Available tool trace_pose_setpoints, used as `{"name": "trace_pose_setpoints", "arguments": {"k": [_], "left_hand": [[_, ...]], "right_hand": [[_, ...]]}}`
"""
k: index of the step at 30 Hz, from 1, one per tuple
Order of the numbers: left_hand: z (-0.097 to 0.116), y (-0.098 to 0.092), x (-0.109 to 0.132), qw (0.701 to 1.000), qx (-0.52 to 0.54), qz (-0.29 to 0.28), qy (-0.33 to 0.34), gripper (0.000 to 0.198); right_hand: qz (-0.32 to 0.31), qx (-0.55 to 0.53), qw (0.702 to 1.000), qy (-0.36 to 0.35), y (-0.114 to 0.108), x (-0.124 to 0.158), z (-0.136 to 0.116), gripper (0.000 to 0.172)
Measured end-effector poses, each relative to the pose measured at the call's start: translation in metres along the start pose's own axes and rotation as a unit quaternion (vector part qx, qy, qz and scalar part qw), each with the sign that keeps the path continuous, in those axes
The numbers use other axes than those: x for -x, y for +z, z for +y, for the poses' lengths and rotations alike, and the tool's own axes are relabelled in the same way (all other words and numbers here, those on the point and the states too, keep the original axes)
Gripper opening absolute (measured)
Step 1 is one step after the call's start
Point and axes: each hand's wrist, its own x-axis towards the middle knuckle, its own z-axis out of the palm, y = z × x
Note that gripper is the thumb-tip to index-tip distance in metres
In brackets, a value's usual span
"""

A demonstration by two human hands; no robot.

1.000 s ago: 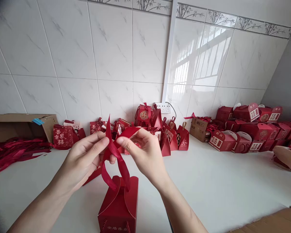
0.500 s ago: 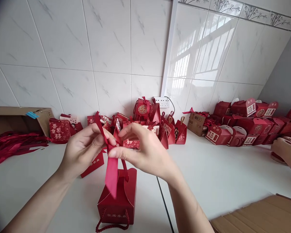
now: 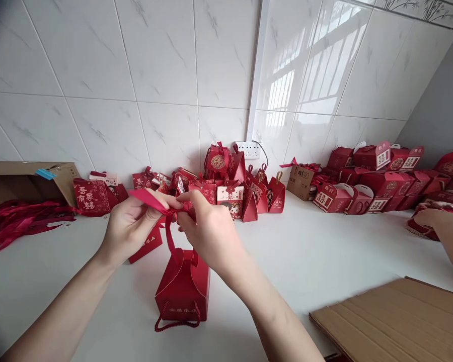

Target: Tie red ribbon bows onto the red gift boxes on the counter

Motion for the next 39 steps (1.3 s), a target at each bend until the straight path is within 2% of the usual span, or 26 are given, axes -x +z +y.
{"name": "trace_pose_setpoints", "arguments": {"k": [5, 8, 10, 12, 15, 19, 22, 25, 27, 30, 32, 34, 36, 37, 38, 39], "left_hand": [[-0.005, 0.005, 0.004, 0.994, 0.097, 0.023, -0.036, 0.02], [-0.005, 0.015, 0.007, 0.988, 0.144, 0.042, -0.041, 0.019], [-0.007, 0.021, 0.01, 0.979, 0.168, 0.106, -0.046, 0.02], [-0.011, 0.024, 0.017, 0.962, 0.171, 0.203, -0.062, 0.02], [-0.019, 0.018, 0.035, 0.927, 0.158, 0.313, -0.132, 0.019], [-0.033, -0.005, 0.066, 0.884, 0.16, 0.349, -0.266, 0.022], [-0.044, -0.021, 0.088, 0.878, 0.105, 0.341, -0.319, 0.023], [-0.054, -0.036, 0.109, 0.881, 0.037, 0.31, -0.354, 0.02], [-0.059, -0.045, 0.122, 0.88, -0.017, 0.277, -0.386, 0.019], [-0.056, -0.059, 0.133, 0.868, -0.154, 0.152, -0.447, 0.023], [-0.046, -0.062, 0.132, 0.86, -0.274, 0.079, -0.423, 0.029], [-0.035, -0.057, 0.124, 0.877, -0.354, 0.056, -0.319, 0.039], [-0.028, -0.046, 0.11, 0.912, -0.338, 0.01, -0.232, 0.039], [-0.027, -0.04, 0.103, 0.926, -0.288, -0.049, -0.238, 0.036], [-0.029, -0.034, 0.096, 0.929, -0.228, -0.108, -0.272, 0.035], [-0.031, -0.028, 0.09, 0.923, -0.17, -0.15, -0.31, 0.036]], "right_hand": [[0.035, -0.227, 0.972, 0.054, -0.001, 0.011, -0.008, 0.022], [0.097, -0.266, 0.955, 0.091, 0.0, 0.011, -0.01, 0.019], [0.169, -0.242, 0.95, 0.101, 0.001, 0.011, -0.007, 0.016], [0.243, -0.197, 0.944, 0.107, 0.001, 0.015, 0.001, 0.014], [0.318, -0.107, 0.933, 0.128, -0.004, 0.03, 0.017, 0.012], [0.325, -0.033, 0.926, 0.19, -0.017, 0.064, 0.038, 0.014], [0.313, -0.017, 0.917, 0.245, -0.027, 0.087, 0.049, 0.016], [0.291, 0.021, 0.909, 0.298, -0.036, 0.104, 0.059, 0.021], [0.252, 0.055, 0.908, 0.329, -0.043, 0.115, 0.065, 0.024], [0.139, 0.117, 0.906, 0.383, -0.051, 0.131, 0.073, 0.03], [0.085, 0.19, 0.897, 0.389, -0.052, 0.136, 0.074, 0.035], [0.088, 0.246, 0.902, 0.344, -0.046, 0.132, 0.072, 0.036], [0.076, 0.207, 0.935, 0.277, -0.034, 0.118, 0.069, 0.033], [0.037, 0.15, 0.956, 0.251, -0.026, 0.109, 0.069, 0.033], [-0.022, 0.079, 0.967, 0.242, -0.017, 0.1, 0.069, 0.036], [-0.084, 0.013, 0.965, 0.247, -0.009, 0.091, 0.071, 0.041]]}}
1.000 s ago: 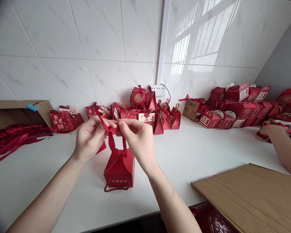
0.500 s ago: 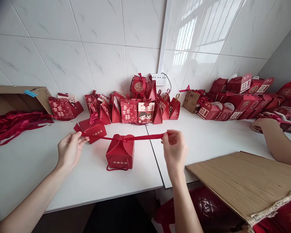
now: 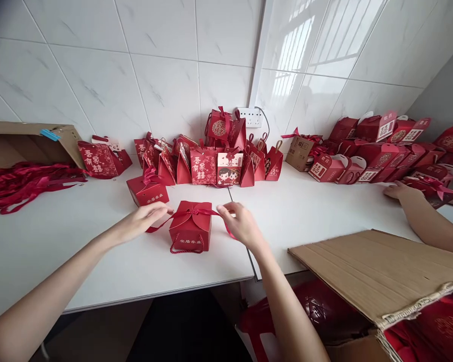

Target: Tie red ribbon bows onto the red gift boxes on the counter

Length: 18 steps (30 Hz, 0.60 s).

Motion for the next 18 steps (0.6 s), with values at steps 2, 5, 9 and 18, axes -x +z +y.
{"name": "trace_pose_setpoints", "arguments": {"k": [2, 5, 9, 18], "left_hand": [[0.002, 0.006, -0.012, 0.993, 0.082, -0.083, -0.034, 0.038], [-0.001, 0.01, -0.017, 0.968, 0.187, -0.163, -0.035, 0.041], [-0.005, 0.013, -0.01, 0.924, 0.309, -0.219, -0.053, 0.046], [-0.025, 0.03, -0.016, 0.9, 0.384, -0.181, -0.095, 0.049]], "right_hand": [[-0.117, -0.088, 0.989, 0.021, 0.012, -0.016, -0.003, 0.048], [-0.203, -0.224, 0.952, 0.044, 0.02, -0.024, -0.002, 0.046], [-0.223, -0.366, 0.901, 0.059, 0.02, -0.014, 0.001, 0.04], [-0.161, -0.463, 0.862, 0.129, 0.032, -0.01, 0.018, 0.03]]}}
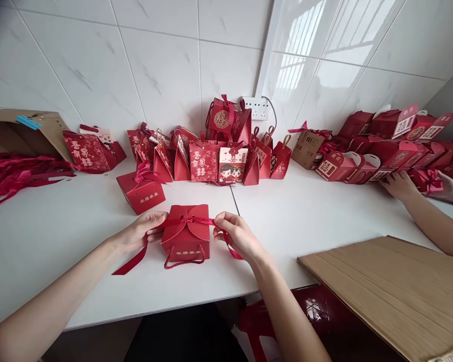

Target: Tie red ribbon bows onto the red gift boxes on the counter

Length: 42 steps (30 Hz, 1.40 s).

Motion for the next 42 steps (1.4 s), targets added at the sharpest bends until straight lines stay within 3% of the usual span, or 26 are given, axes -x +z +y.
{"name": "trace_pose_setpoints", "arguments": {"k": [4, 8, 13, 17, 23, 30, 35, 42], "left_hand": [[-0.004, -0.001, 0.0, 1.0, 0.002, 0.024, 0.01, 0.05], [-0.005, -0.005, 0.0, 0.999, -0.013, 0.039, 0.01, 0.05], [-0.004, -0.008, -0.002, 0.999, -0.036, -0.008, -0.032, 0.052], [-0.002, -0.001, 0.011, 0.996, -0.054, -0.054, -0.055, 0.05], [-0.006, 0.011, 0.046, 0.99, -0.062, -0.11, -0.06, 0.051], [-0.011, 0.018, 0.054, 0.992, -0.099, -0.069, -0.045, 0.052], [0.003, 0.02, 0.058, 0.984, -0.155, -0.075, -0.043, 0.041], [0.037, 0.027, 0.068, 0.971, -0.229, -0.05, -0.049, 0.032]], "right_hand": [[0.01, 0.042, 0.999, -0.004, -0.009, 0.001, 0.001, 0.028], [0.073, 0.171, 0.982, -0.022, -0.018, 0.011, -0.008, 0.031], [0.089, 0.296, 0.951, -0.004, -0.024, 0.019, -0.011, 0.041], [0.049, 0.277, 0.958, 0.051, -0.021, 0.028, -0.008, 0.046], [0.009, 0.291, 0.956, 0.041, -0.017, 0.062, -0.012, 0.047], [-0.029, 0.252, 0.967, 0.023, -0.019, 0.06, -0.003, 0.04], [-0.053, 0.193, 0.98, -0.016, -0.022, 0.065, -0.015, 0.032], [-0.095, 0.171, 0.973, -0.122, 0.015, 0.064, -0.032, 0.01]]}}
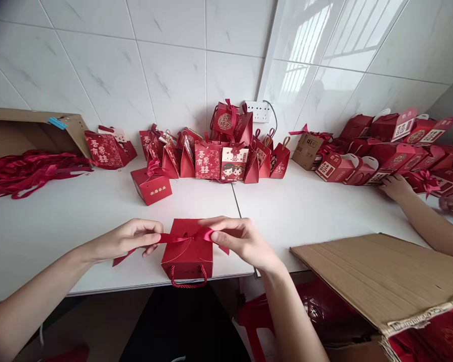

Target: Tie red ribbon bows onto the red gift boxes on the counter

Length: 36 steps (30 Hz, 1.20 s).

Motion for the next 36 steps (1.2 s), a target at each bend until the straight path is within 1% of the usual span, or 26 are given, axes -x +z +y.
{"name": "trace_pose_setpoints", "arguments": {"k": [2, 5, 8, 10, 12, 16, 18, 21, 23, 26, 29, 30, 32, 34, 36], "left_hand": [[0.008, 0.0, 0.003, 1.0, -0.026, 0.007, -0.014, 0.031], [0.018, 0.003, 0.006, 0.998, -0.055, 0.025, -0.026, 0.028], [0.023, 0.007, 0.008, 0.995, -0.084, 0.046, -0.006, 0.032], [0.025, 0.009, 0.008, 0.992, -0.116, 0.047, 0.012, 0.03], [0.026, 0.01, 0.009, 0.989, -0.142, 0.043, 0.021, 0.026], [0.035, 0.015, 0.008, 0.984, -0.168, 0.054, 0.013, 0.025], [0.041, 0.019, 0.006, 0.981, -0.181, 0.07, 0.006, 0.028], [0.046, 0.022, -0.002, 0.974, -0.197, 0.105, 0.026, 0.034], [0.046, 0.022, -0.008, 0.976, -0.187, 0.105, 0.03, 0.036], [0.044, 0.019, -0.017, 0.984, -0.156, 0.082, 0.016, 0.037], [0.042, 0.017, -0.023, 0.984, -0.15, 0.086, 0.037, 0.031], [0.042, 0.017, -0.024, 0.984, -0.151, 0.088, 0.042, 0.029], [0.042, 0.017, -0.026, 0.983, -0.152, 0.09, 0.043, 0.027], [0.043, 0.017, -0.026, 0.983, -0.153, 0.094, 0.037, 0.025], [0.044, 0.018, -0.025, 0.982, -0.156, 0.101, 0.034, 0.024]], "right_hand": [[-0.005, 0.018, 1.0, -0.017, 0.011, -0.007, -0.003, 0.011], [0.004, 0.061, 0.997, -0.048, 0.023, -0.015, -0.002, 0.015], [0.026, 0.119, 0.99, -0.07, 0.03, -0.016, 0.001, 0.016], [0.035, 0.155, 0.985, -0.07, 0.033, -0.014, 0.001, 0.016], [0.026, 0.175, 0.983, -0.058, 0.034, -0.013, 0.0, 0.017], [0.01, 0.169, 0.984, -0.049, 0.035, -0.013, -0.003, 0.019], [0.017, 0.163, 0.985, -0.054, 0.037, -0.015, -0.001, 0.018], [0.036, 0.173, 0.982, -0.064, 0.039, -0.017, 0.004, 0.018], [0.055, 0.199, 0.976, -0.067, 0.04, -0.017, 0.006, 0.018], [0.098, 0.244, 0.963, -0.051, 0.042, -0.016, 0.001, 0.02], [0.135, 0.287, 0.948, -0.031, 0.041, -0.013, -0.008, 0.019], [0.137, 0.299, 0.944, -0.023, 0.04, -0.012, -0.011, 0.017], [0.119, 0.317, 0.941, 0.003, 0.039, -0.012, -0.015, 0.017], [0.096, 0.322, 0.941, 0.034, 0.038, -0.013, -0.015, 0.018], [0.089, 0.319, 0.942, 0.056, 0.038, -0.015, -0.013, 0.018]]}}
